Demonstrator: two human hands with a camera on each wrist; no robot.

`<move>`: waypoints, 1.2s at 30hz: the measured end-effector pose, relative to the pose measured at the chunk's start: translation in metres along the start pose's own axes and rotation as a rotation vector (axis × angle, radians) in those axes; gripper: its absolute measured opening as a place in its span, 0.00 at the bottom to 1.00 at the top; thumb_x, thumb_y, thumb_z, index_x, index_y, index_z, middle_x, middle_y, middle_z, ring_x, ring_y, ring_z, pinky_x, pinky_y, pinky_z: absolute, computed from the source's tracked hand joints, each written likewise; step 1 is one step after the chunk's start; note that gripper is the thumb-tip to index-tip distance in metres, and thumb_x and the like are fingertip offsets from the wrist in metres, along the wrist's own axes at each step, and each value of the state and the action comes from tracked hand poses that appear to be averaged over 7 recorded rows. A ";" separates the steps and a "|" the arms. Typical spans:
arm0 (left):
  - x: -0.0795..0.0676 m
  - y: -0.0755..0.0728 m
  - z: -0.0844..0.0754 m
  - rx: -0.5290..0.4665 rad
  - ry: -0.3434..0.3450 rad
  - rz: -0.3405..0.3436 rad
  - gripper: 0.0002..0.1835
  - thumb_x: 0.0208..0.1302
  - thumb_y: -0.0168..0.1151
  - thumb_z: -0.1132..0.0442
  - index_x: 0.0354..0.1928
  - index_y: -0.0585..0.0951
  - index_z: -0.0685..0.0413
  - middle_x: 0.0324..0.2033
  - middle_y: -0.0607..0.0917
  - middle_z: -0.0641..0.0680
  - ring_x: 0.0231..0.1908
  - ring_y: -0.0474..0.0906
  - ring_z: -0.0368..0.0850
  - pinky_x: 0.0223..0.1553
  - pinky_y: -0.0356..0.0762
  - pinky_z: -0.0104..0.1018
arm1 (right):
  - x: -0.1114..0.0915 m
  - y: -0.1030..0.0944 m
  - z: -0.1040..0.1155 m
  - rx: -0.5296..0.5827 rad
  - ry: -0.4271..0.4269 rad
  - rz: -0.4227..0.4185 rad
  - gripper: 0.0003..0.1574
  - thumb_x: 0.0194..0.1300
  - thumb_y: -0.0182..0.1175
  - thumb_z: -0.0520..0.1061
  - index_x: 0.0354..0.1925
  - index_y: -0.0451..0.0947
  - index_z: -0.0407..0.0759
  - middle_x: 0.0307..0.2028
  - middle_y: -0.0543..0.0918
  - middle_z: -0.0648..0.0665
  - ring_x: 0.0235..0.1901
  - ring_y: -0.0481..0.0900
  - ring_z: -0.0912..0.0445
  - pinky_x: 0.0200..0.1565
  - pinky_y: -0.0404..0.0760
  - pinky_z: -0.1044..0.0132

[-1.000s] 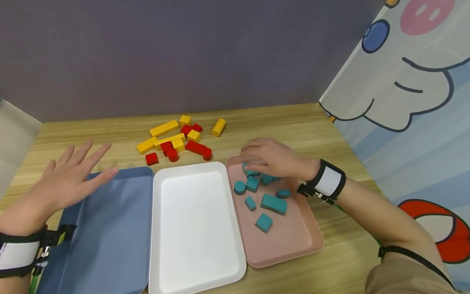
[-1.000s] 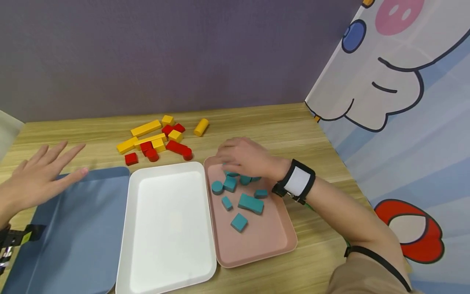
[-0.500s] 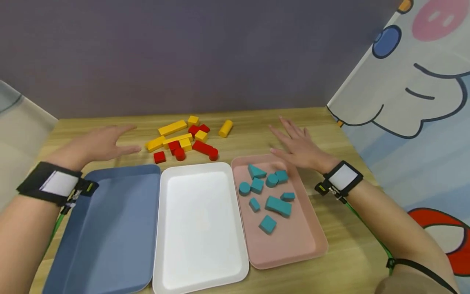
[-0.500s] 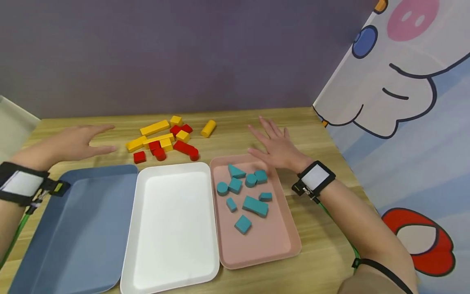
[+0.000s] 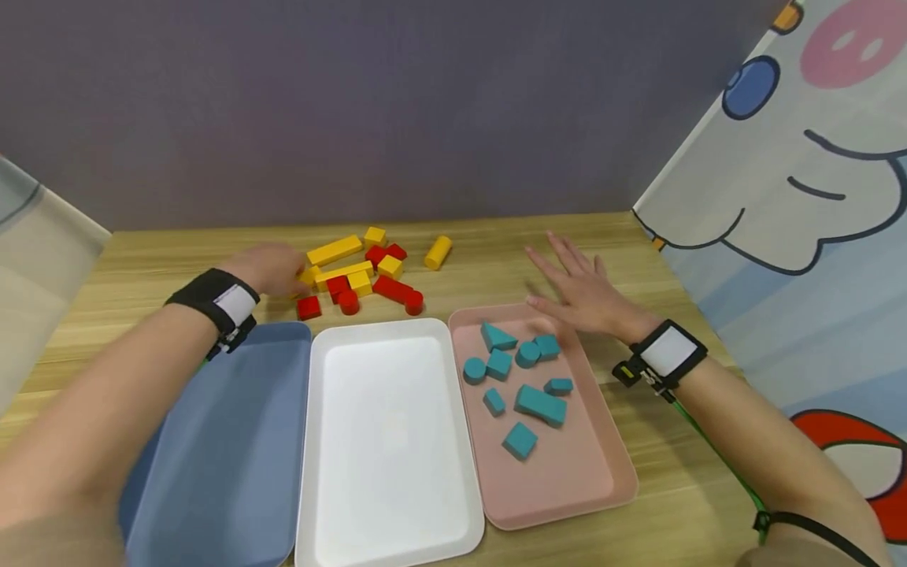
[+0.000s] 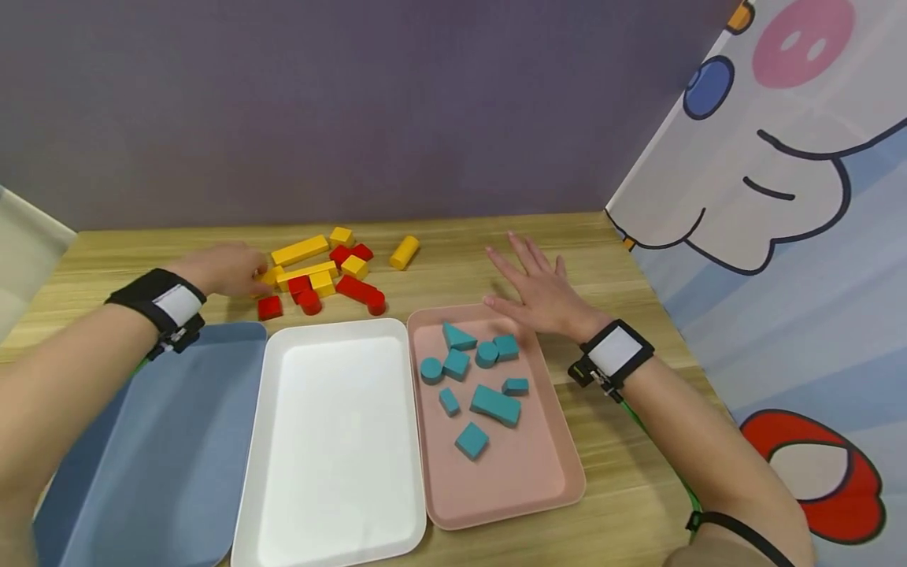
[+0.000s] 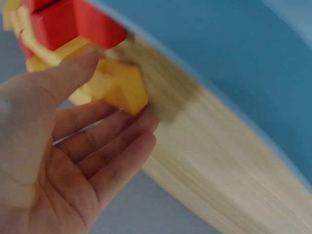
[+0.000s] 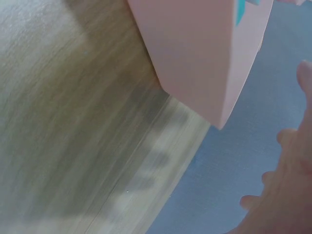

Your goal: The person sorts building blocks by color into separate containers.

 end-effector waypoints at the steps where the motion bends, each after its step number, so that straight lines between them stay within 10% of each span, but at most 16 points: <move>1: 0.001 0.001 -0.001 0.007 -0.007 -0.002 0.14 0.59 0.65 0.54 0.31 0.78 0.59 0.20 0.70 0.53 0.23 0.68 0.48 0.26 0.63 0.37 | 0.000 0.000 0.000 -0.001 -0.004 -0.006 0.50 0.67 0.45 0.71 0.76 0.35 0.63 0.76 0.28 0.44 0.75 0.30 0.39 0.61 0.36 0.21; 12: -0.018 -0.010 0.004 0.017 0.008 -0.059 0.11 0.57 0.66 0.59 0.31 0.78 0.61 0.21 0.71 0.54 0.24 0.67 0.48 0.28 0.65 0.38 | -0.003 0.002 0.000 0.037 -0.012 0.019 0.50 0.67 0.46 0.70 0.76 0.34 0.64 0.76 0.25 0.49 0.74 0.30 0.38 0.61 0.35 0.22; 24: -0.127 -0.018 0.004 0.096 0.050 -0.219 0.12 0.53 0.69 0.55 0.32 0.80 0.55 0.19 0.71 0.48 0.22 0.63 0.42 0.26 0.61 0.37 | -0.005 0.001 -0.002 0.031 -0.020 0.004 0.51 0.66 0.48 0.70 0.76 0.36 0.63 0.76 0.26 0.49 0.75 0.30 0.39 0.61 0.35 0.21; 36: -0.166 0.022 -0.001 0.045 0.096 -0.067 0.10 0.49 0.73 0.55 0.34 0.84 0.48 0.24 0.78 0.41 0.24 0.66 0.38 0.27 0.69 0.36 | -0.007 -0.002 0.001 0.045 -0.024 0.006 0.51 0.66 0.48 0.70 0.76 0.37 0.62 0.76 0.25 0.48 0.74 0.31 0.37 0.61 0.35 0.21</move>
Point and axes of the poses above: each hand's wrist, its own x-axis towards the middle knuckle, its own y-axis out of the palm, z = x × y, the point moved 1 cm from there along x, towards the middle knuckle
